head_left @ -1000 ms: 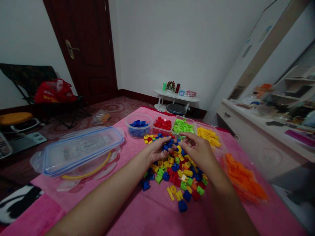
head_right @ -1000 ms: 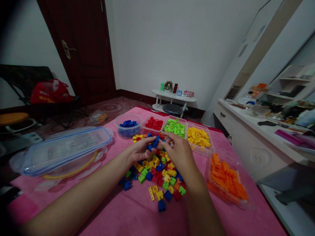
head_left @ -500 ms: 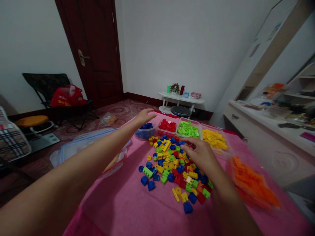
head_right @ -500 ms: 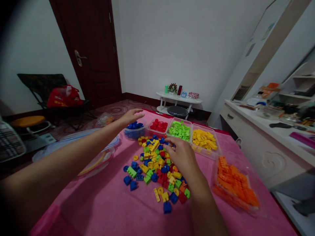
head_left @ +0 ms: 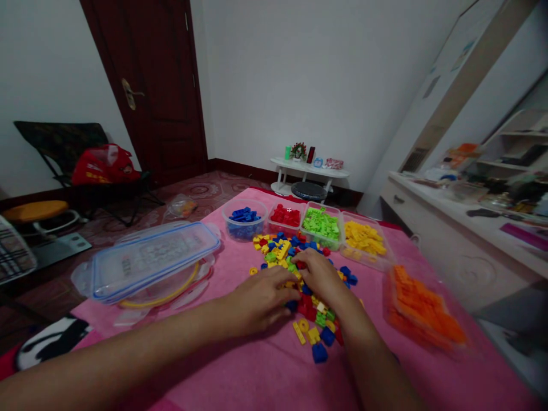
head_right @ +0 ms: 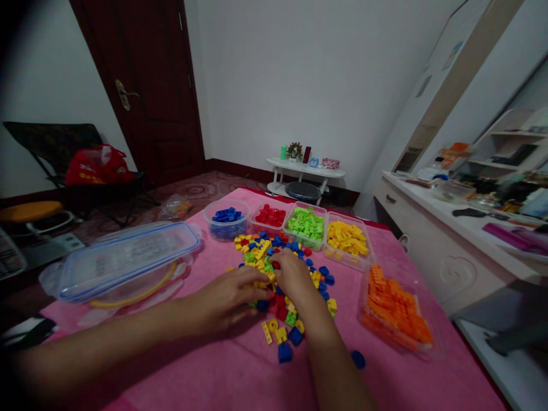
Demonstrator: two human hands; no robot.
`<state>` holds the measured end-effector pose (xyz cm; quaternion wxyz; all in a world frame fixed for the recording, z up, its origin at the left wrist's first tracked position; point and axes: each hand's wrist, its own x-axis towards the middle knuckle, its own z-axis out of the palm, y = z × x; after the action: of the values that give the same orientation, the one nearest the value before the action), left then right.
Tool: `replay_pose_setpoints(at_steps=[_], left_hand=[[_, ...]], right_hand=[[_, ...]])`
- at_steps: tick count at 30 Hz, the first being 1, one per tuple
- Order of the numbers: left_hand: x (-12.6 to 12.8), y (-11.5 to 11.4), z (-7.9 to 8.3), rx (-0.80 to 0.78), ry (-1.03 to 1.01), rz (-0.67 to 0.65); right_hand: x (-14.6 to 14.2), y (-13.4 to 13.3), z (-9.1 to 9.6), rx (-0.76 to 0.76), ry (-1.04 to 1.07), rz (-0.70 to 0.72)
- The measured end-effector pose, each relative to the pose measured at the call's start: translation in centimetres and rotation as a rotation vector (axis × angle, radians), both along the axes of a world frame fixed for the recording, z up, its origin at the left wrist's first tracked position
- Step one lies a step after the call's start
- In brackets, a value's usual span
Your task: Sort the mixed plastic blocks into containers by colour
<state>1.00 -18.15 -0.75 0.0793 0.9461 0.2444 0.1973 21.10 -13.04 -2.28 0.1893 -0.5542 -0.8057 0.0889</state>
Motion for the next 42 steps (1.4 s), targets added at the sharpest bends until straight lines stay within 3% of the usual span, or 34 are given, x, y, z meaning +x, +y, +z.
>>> replay_pose_setpoints(at_steps=[7, 15, 19, 23, 26, 30, 34, 37, 40, 42], left_hand=[[4.0, 0.1, -1.7, 0.208, 0.18, -0.019], [6.4, 1.6, -0.7, 0.132, 0.324, 0.006], [7.0, 3.9, -0.9, -0.21, 0.126, 0.068], [6.3, 6.6, -1.8, -0.771, -0.408, 0.205], [5.6, 7.4, -2.1, -1.17, -0.745, 0.297], [4.8, 7.3, -1.5, -1.517, -0.984, 0.26], [4.3, 7.5, -1.0, -1.863, -1.092, 0.154], [4.0, 7.6, -1.0, -1.955, -1.107, 0.082], [4.1, 7.3, -1.3, -1.868, -1.12, 0.095], [4.2, 7.2, -1.6, -1.781, -1.133, 0.094]], right_hand=[[2.3, 0.6, 2.1, 0.051, 0.041, -0.141], [2.6, 0.0, 3.4, 0.086, 0.089, -0.157], [2.8, -0.1, 3.6, 0.081, 0.123, -0.173], [3.2, 0.0, 3.6, 0.071, 0.239, -0.16], [2.8, 0.1, 3.7, 0.04, 0.384, -0.132], [1.2, -0.2, 4.0, 0.078, 0.552, -0.139], [-0.3, -0.7, 4.2, 0.064, 0.666, -0.043], [-0.3, -0.6, 4.1, 0.097, 0.651, -0.054], [0.3, -0.3, 3.7, 0.116, 0.57, -0.095], [0.4, -0.3, 3.5, 0.026, 0.579, -0.07]])
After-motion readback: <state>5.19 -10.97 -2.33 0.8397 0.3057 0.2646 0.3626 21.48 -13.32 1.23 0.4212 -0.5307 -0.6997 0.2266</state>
